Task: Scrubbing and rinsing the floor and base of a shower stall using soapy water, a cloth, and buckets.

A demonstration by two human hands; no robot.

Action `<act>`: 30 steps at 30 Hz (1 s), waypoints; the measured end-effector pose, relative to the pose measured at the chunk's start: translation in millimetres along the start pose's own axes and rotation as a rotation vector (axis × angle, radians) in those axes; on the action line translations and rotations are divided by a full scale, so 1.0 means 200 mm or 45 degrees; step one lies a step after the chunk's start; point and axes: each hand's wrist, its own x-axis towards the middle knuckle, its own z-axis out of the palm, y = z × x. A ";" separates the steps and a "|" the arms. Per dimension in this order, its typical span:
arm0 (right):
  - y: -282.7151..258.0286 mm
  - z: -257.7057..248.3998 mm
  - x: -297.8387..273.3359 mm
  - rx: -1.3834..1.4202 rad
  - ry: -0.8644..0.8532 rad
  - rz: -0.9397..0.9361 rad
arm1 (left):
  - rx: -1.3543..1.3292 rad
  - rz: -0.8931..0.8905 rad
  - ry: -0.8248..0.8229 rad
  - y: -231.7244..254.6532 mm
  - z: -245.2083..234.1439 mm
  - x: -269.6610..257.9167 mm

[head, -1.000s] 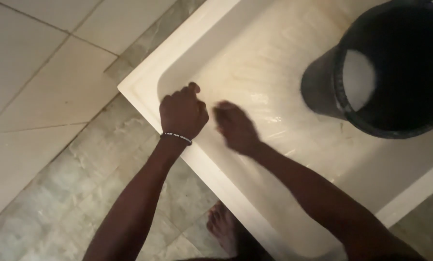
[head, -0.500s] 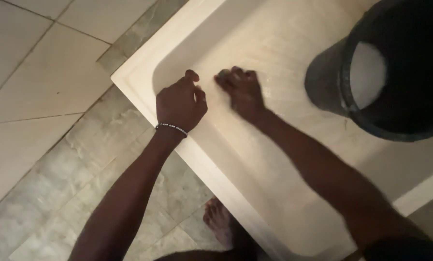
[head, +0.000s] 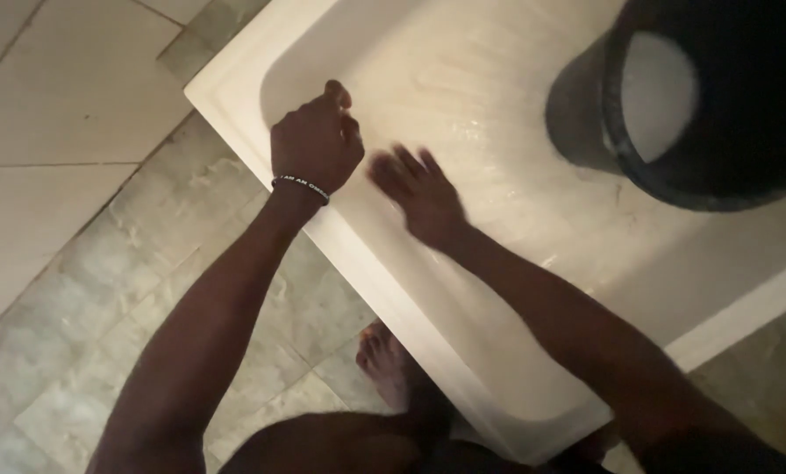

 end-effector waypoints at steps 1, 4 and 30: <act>-0.02 0.03 0.02 -0.008 0.009 0.007 | 0.000 0.013 0.004 -0.02 0.01 0.00; -0.04 0.07 -0.03 0.110 0.069 0.079 | 0.113 0.031 -0.089 -0.06 0.05 0.01; 0.30 -0.13 -0.33 0.206 -0.188 -0.406 | 0.172 -0.001 -0.138 -0.09 0.09 0.05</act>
